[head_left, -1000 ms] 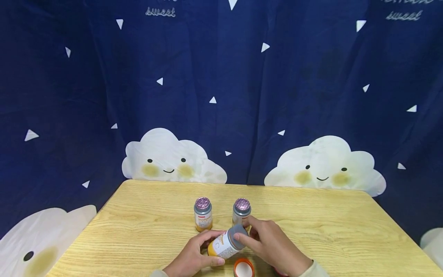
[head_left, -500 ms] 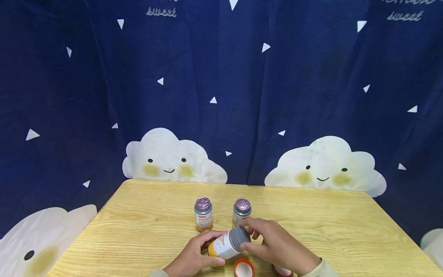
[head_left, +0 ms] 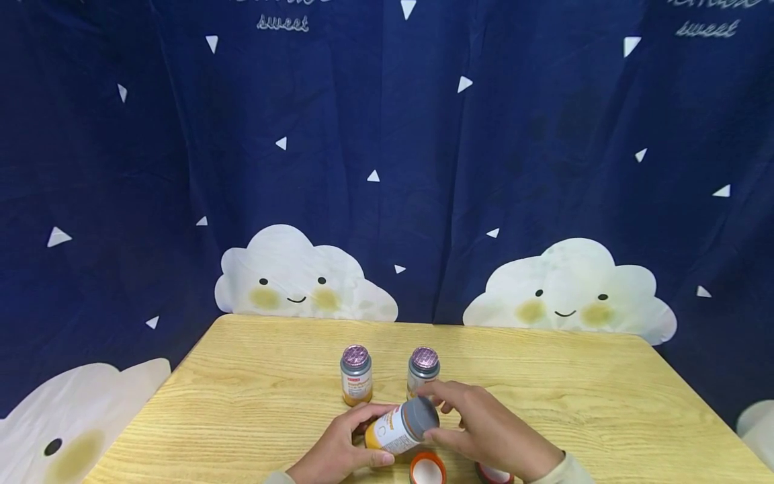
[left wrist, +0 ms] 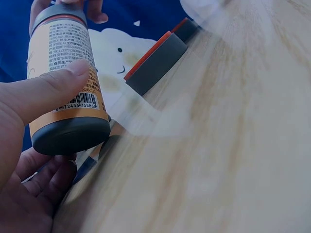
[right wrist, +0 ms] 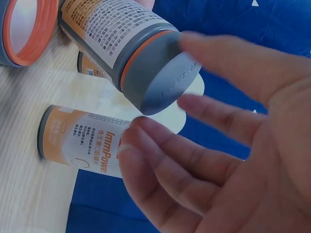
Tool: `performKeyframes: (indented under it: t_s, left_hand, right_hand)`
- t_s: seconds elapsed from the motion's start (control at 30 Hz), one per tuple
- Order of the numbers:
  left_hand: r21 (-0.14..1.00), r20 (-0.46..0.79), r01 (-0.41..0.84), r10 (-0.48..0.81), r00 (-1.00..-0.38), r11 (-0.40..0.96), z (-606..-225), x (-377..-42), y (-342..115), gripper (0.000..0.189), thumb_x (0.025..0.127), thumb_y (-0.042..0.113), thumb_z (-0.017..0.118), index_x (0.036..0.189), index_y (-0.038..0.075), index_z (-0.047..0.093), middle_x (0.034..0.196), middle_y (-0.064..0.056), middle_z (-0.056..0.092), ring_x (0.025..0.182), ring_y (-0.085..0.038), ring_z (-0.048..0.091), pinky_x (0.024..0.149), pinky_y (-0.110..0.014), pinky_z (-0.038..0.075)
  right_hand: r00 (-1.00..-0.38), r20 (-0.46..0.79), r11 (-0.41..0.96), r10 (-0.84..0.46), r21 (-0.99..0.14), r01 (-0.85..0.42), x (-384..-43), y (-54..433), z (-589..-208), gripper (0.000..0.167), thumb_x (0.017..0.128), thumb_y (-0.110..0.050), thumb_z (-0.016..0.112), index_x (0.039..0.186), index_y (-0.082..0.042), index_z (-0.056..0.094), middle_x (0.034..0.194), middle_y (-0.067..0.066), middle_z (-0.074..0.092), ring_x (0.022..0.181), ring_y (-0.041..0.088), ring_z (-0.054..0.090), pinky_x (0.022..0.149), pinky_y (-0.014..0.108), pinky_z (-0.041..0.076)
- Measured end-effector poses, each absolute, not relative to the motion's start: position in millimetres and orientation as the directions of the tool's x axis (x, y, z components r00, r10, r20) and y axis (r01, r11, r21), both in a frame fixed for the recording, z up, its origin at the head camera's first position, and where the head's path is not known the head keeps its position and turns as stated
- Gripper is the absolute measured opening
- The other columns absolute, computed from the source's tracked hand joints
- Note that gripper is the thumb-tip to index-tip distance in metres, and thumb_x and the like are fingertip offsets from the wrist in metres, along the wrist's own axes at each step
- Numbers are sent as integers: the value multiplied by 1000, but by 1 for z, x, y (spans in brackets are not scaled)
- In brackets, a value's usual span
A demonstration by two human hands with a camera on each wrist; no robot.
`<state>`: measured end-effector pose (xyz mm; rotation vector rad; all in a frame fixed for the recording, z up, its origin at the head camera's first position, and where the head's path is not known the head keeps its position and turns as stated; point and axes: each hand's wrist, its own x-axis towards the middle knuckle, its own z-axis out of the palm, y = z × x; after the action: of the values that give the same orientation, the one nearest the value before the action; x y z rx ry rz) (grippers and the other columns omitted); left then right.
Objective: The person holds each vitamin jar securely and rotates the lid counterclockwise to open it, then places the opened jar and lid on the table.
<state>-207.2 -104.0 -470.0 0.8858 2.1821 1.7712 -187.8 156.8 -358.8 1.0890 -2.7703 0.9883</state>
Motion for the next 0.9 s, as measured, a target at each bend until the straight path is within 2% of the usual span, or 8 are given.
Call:
performKeyframes:
  t_s: [0.17,0.33,0.47,0.9]
  left_hand:
    - [940,204,319,552,-808,119,-469,-206,-104,55,85,21,76,135,26,54,128,1,57,105,-15,58,91,-25,45]
    - [941,201,316,553,-809,120,-469,-206,-104,55,85,21,75,135,26,54,128,1,57,105,-15,58,91,-25,45]
    - [944,205,314,558,-804,105,-469,-206,-104,55,86,20,75,136,26,53,128,0,57,105,-16,58,91,-26,45]
    - [950,196,297,560,-805,94,-469,-206,-104,53,86,19,74,135,25,54,129,-1,57,106,-17,57,91,-26,45]
  right_hand:
    - [-821,248,639,-514,-528,-559,-186,152,-358,44,88,-55,62,116,-21,65,93,-13,65,78,4,57,65,26,50]
    - [-846,287,692,-450,-487,-533,-186,147,-360,44,87,-58,61,102,-17,70,71,-16,57,59,-3,48,52,20,43]
    - [-844,314,695,-435,-479,-536,-186,145,-363,40,88,-56,61,97,-18,70,59,-19,49,51,-3,44,47,20,39]
    - [-823,347,651,-450,-503,-569,-185,143,-369,33,89,-50,63,96,-18,68,54,-18,44,48,-4,39,45,19,37]
